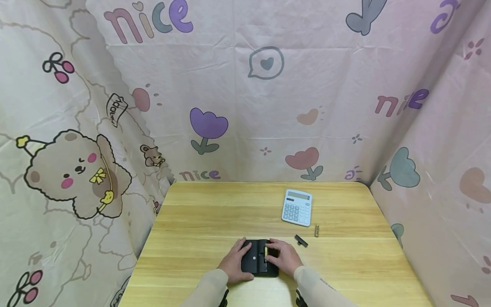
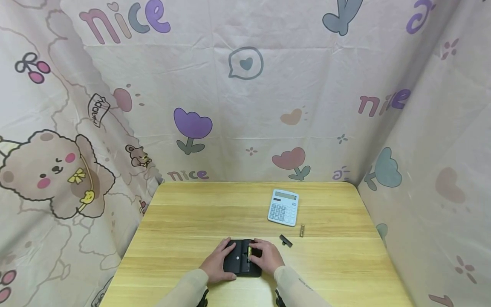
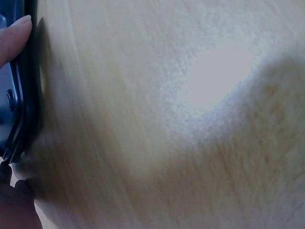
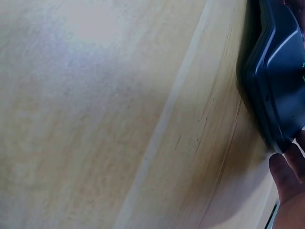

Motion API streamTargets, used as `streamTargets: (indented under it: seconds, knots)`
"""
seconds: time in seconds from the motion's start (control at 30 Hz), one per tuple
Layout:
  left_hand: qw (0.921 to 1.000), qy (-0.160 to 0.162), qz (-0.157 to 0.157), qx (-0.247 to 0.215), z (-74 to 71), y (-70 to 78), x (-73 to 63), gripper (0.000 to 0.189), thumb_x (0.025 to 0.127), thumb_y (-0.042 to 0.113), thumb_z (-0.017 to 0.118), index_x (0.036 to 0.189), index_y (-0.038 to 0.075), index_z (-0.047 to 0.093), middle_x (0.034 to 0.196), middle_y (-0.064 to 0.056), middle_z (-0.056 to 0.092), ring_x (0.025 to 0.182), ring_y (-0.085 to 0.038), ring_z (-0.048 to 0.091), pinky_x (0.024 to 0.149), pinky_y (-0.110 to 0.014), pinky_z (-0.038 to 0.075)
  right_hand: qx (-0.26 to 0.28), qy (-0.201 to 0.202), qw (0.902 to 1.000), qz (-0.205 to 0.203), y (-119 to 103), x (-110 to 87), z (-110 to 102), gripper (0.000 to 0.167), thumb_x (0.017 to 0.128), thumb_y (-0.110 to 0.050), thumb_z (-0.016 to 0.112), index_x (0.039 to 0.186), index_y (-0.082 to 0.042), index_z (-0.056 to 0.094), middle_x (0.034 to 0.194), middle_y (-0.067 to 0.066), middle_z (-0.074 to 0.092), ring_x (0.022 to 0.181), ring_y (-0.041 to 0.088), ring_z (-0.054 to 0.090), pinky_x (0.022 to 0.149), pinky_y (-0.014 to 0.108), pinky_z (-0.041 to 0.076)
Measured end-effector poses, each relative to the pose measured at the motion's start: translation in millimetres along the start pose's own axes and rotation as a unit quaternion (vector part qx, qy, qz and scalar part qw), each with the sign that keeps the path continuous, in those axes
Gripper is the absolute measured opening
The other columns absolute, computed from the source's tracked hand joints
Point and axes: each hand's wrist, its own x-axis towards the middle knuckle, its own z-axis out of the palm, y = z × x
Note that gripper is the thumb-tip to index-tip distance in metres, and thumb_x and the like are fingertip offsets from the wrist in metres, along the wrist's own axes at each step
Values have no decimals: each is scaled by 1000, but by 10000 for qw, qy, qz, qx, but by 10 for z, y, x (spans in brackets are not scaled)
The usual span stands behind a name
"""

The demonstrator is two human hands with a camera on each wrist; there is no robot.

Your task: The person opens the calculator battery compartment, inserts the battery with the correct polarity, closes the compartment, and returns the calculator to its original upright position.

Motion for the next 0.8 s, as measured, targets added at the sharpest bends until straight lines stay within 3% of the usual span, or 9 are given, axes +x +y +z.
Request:
streamTargets:
  seconds: [0.57,0.8]
  knots:
    - [10000,32,11,16,3,1,-5,105,61,56,84,149,21,37,158,-6,21,143,-33,21,107,-50,37,-7,-78,9999,-80,-17,-7,-4,45,81,-39,76,120,-19,69,131,10,59,118,32,56,96,51,47]
    - [9999,-5,-130,-62,-3,23,3,105,61,54,84,149,21,37,159,-3,20,145,-29,19,109,-48,35,-6,4,10000,-3,-13,-8,9,41,79,-39,77,116,-22,71,130,7,60,117,30,57,96,49,47]
